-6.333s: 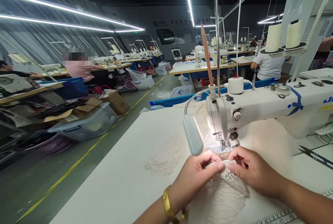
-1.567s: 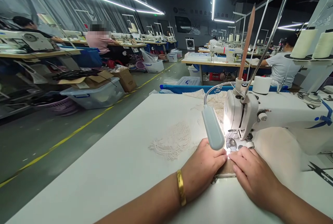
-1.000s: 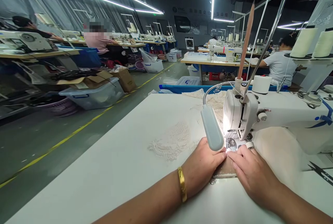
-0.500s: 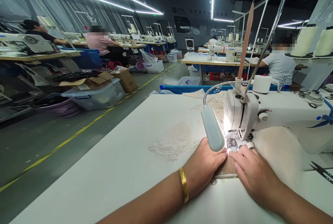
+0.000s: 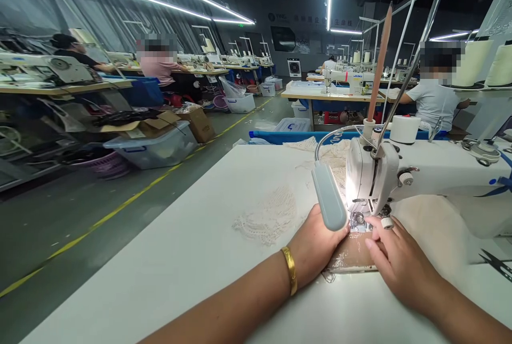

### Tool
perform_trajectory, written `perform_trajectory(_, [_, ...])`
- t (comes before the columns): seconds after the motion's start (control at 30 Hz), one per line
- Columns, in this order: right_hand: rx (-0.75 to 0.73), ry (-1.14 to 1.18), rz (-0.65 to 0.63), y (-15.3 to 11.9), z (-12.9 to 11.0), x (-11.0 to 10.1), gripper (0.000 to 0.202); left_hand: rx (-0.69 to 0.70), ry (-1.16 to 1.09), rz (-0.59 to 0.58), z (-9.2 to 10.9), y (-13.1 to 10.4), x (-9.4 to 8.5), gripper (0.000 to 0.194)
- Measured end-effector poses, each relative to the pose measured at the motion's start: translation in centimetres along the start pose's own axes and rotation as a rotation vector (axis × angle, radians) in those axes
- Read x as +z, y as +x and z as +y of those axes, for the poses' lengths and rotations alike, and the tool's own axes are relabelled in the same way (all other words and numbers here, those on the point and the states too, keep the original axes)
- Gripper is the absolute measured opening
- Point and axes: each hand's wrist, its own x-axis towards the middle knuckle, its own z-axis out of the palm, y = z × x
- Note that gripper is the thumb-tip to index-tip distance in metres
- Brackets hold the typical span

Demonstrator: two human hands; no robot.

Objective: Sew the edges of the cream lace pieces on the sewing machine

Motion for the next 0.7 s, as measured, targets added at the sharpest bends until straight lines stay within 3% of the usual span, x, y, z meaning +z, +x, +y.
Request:
perform_trajectory(0.2, [-0.001,0.008,-0.012,-0.5,-0.1,0.3,0.028,0.000,0.027,-0.017,0.2,0.4,-0.1,0.021])
perform_trajectory(0.37, [-0.070,0.004,0.024,-2.4,1.5,1.8,0.028,-0.103,0.097,-0.109,1.3,0.0,-1.2,0.012])
perform_trajectory(0.5, [-0.177,-0.008,0.008,-3.7,4.5,3.9,0.031,-0.279,0.010,-0.207,-0.6,-0.9,-4.6,0.012])
perform_trajectory(0.63, [-0.187,0.004,-0.010,-4.2,6.1,4.9,0.030,-0.596,-0.012,-0.055,-4.6,-3.5,-9.6,0.017])
perform_trajectory(0.7, [-0.187,0.010,-0.023,-4.2,6.0,4.7,0.030,-0.724,0.005,-0.014,-6.4,-5.1,-11.3,0.017])
